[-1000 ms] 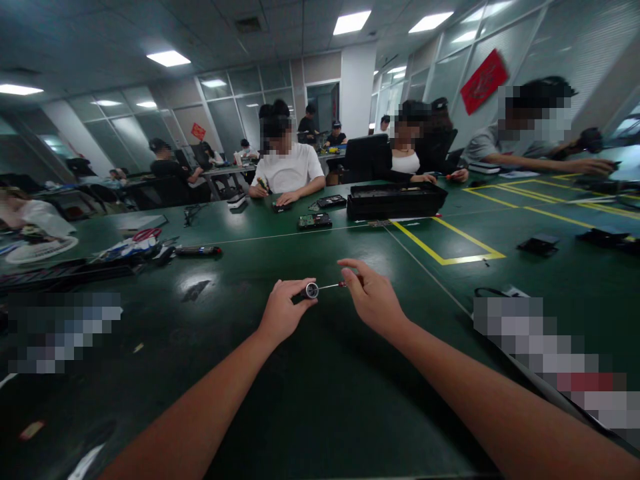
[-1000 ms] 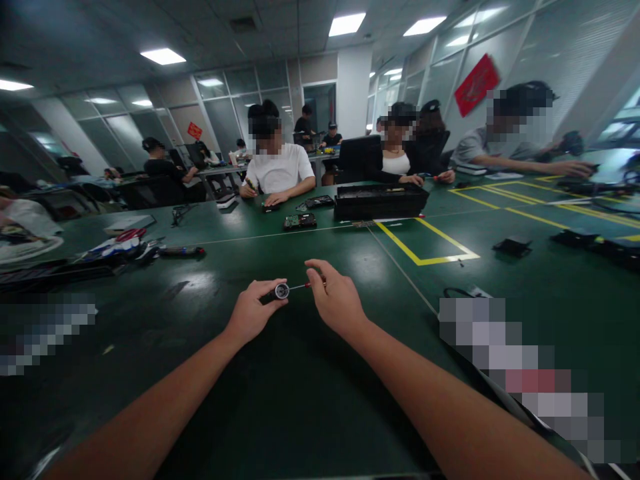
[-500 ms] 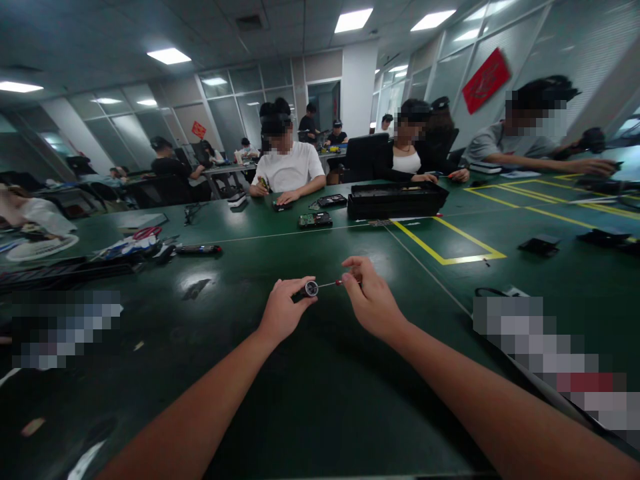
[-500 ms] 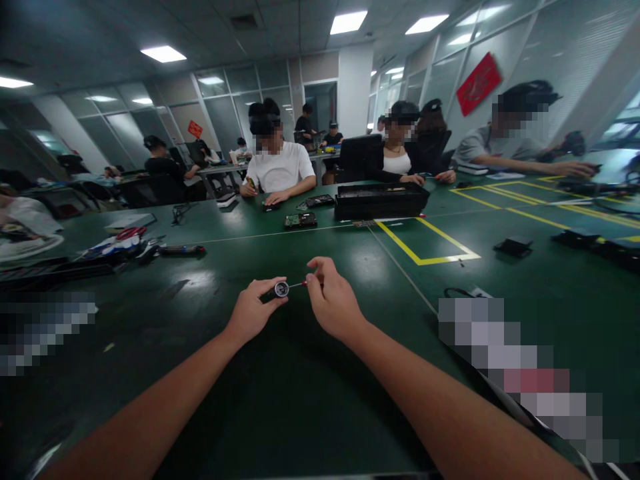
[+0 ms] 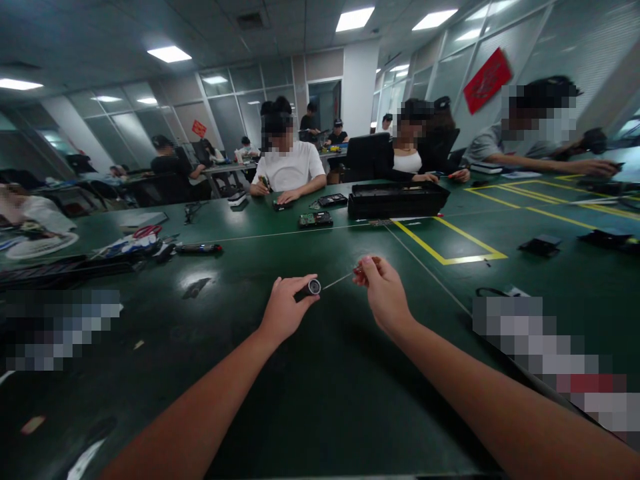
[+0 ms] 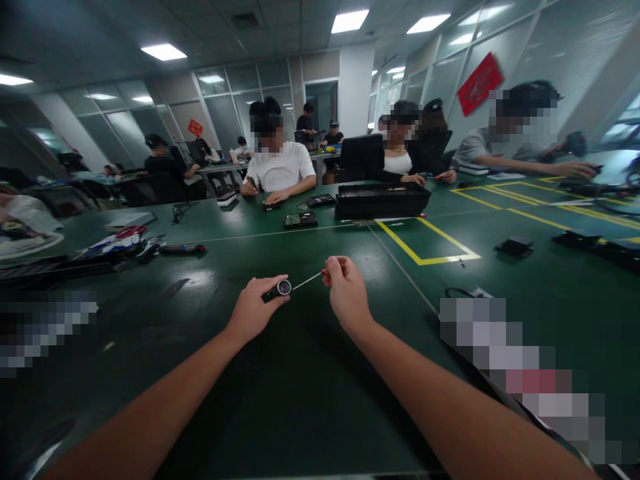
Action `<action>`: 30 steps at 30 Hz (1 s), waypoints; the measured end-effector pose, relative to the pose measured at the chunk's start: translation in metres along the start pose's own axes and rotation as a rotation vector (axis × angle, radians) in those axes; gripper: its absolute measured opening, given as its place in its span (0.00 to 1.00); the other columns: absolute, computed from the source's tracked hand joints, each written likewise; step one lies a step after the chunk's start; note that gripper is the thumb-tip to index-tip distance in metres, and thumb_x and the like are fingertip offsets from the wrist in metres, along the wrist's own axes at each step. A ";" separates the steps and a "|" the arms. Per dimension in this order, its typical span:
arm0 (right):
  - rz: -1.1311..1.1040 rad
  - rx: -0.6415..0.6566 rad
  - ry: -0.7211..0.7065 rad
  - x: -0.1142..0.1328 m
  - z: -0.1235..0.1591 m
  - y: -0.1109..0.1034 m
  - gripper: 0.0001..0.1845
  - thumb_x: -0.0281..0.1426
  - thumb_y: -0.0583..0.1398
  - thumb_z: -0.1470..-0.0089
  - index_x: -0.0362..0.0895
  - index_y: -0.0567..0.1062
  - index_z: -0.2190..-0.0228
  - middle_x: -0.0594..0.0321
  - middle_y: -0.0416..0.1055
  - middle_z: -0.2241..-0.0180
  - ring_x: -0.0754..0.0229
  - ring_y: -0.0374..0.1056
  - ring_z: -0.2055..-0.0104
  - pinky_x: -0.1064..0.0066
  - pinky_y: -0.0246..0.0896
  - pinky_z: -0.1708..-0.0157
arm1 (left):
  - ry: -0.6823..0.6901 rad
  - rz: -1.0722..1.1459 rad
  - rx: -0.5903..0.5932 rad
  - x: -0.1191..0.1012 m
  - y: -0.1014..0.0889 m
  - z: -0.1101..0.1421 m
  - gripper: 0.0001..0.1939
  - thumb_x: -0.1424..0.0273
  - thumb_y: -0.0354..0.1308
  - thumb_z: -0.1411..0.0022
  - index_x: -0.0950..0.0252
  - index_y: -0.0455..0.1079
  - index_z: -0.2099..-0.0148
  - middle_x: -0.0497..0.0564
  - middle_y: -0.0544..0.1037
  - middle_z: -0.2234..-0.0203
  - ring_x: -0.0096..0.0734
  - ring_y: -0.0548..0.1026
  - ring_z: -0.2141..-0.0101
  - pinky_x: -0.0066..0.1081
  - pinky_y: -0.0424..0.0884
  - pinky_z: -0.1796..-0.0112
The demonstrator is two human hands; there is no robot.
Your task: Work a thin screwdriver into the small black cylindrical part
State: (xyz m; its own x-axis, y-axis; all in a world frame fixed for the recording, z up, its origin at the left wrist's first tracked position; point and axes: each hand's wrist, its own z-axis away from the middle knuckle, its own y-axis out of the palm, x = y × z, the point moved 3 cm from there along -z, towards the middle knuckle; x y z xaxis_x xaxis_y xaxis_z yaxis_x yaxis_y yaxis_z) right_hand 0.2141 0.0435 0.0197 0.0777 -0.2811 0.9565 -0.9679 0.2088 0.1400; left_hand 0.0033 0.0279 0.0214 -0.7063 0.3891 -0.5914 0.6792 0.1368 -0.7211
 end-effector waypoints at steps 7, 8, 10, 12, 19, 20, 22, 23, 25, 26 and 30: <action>0.136 0.120 -0.185 0.019 0.012 0.006 0.14 0.44 0.56 0.37 0.46 0.72 0.63 0.62 0.73 0.69 0.59 0.70 0.67 0.64 0.66 0.64 | 0.024 -0.001 -0.009 0.001 0.002 0.001 0.21 0.70 0.65 0.39 0.50 0.72 0.44 0.48 0.77 0.47 0.42 0.71 0.45 0.58 0.47 0.37; 0.153 0.146 -0.205 0.020 0.014 0.007 0.14 0.43 0.56 0.37 0.46 0.72 0.63 0.62 0.73 0.68 0.59 0.70 0.66 0.64 0.66 0.63 | 0.027 -0.005 -0.008 0.001 0.002 0.001 0.21 0.70 0.66 0.39 0.50 0.72 0.44 0.48 0.77 0.47 0.42 0.71 0.45 0.58 0.47 0.37; 0.206 0.187 -0.241 0.021 0.017 0.008 0.13 0.42 0.55 0.36 0.46 0.72 0.63 0.61 0.73 0.68 0.58 0.71 0.66 0.64 0.67 0.63 | 0.033 -0.015 -0.003 0.002 0.003 0.002 0.22 0.69 0.66 0.39 0.49 0.72 0.44 0.48 0.77 0.48 0.42 0.71 0.45 0.59 0.46 0.37; 0.278 0.208 -0.277 0.022 0.019 0.009 0.13 0.42 0.54 0.35 0.46 0.71 0.62 0.61 0.74 0.68 0.58 0.72 0.66 0.64 0.66 0.64 | 0.040 -0.024 0.005 0.001 0.004 0.002 0.21 0.69 0.65 0.39 0.49 0.72 0.44 0.48 0.78 0.48 0.42 0.71 0.45 0.59 0.46 0.37; 0.475 0.189 -0.400 0.030 0.023 0.011 0.11 0.39 0.52 0.34 0.46 0.70 0.62 0.62 0.74 0.70 0.58 0.72 0.68 0.67 0.62 0.67 | 0.041 -0.035 0.018 -0.001 0.003 0.002 0.22 0.69 0.66 0.39 0.49 0.72 0.44 0.47 0.78 0.50 0.40 0.71 0.46 0.57 0.47 0.37; 0.491 0.185 -0.415 0.031 0.024 0.011 0.11 0.38 0.52 0.34 0.46 0.70 0.62 0.62 0.74 0.70 0.58 0.72 0.68 0.67 0.62 0.67 | 0.038 -0.036 0.021 -0.001 0.004 0.002 0.22 0.69 0.66 0.39 0.49 0.72 0.44 0.47 0.78 0.50 0.40 0.71 0.46 0.57 0.47 0.37; 0.521 0.170 -0.440 0.034 0.024 0.010 0.10 0.37 0.52 0.34 0.46 0.69 0.62 0.62 0.74 0.70 0.58 0.72 0.68 0.67 0.62 0.67 | 0.034 -0.043 0.026 -0.001 0.004 0.002 0.22 0.70 0.65 0.39 0.50 0.72 0.43 0.47 0.78 0.50 0.41 0.71 0.46 0.57 0.48 0.37; 0.531 0.166 -0.448 0.035 0.024 0.010 0.09 0.37 0.52 0.34 0.46 0.69 0.63 0.62 0.74 0.70 0.58 0.72 0.68 0.67 0.61 0.66 | 0.031 -0.046 0.029 -0.001 0.004 0.002 0.22 0.70 0.65 0.39 0.50 0.72 0.43 0.48 0.78 0.50 0.41 0.71 0.47 0.57 0.48 0.37; 0.542 0.167 -0.456 0.036 0.024 0.010 0.09 0.36 0.52 0.34 0.46 0.68 0.63 0.62 0.74 0.70 0.58 0.72 0.68 0.67 0.61 0.66 | 0.026 -0.047 0.036 0.000 0.005 0.002 0.22 0.70 0.65 0.39 0.51 0.72 0.44 0.49 0.78 0.51 0.41 0.72 0.47 0.58 0.48 0.37; 0.545 0.175 -0.456 0.037 0.024 0.011 0.09 0.36 0.52 0.34 0.46 0.68 0.63 0.62 0.73 0.70 0.58 0.72 0.68 0.67 0.61 0.66 | 0.024 -0.043 0.039 0.000 0.005 0.002 0.21 0.70 0.65 0.39 0.51 0.72 0.44 0.49 0.78 0.51 0.41 0.72 0.47 0.58 0.48 0.37; 0.563 0.171 -0.471 0.038 0.024 0.011 0.09 0.36 0.52 0.35 0.46 0.69 0.63 0.61 0.73 0.70 0.57 0.72 0.68 0.67 0.61 0.66 | 0.022 -0.022 0.043 0.000 0.005 0.002 0.21 0.70 0.65 0.39 0.51 0.72 0.44 0.50 0.78 0.51 0.42 0.72 0.47 0.60 0.47 0.37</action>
State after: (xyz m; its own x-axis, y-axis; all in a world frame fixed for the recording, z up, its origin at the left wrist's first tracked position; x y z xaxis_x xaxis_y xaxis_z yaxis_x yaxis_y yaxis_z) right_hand 0.2005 0.0130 0.0513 -0.5132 -0.5537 0.6558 -0.8576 0.3021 -0.4162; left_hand 0.0065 0.0270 0.0167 -0.7162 0.4068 -0.5670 0.6538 0.1069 -0.7491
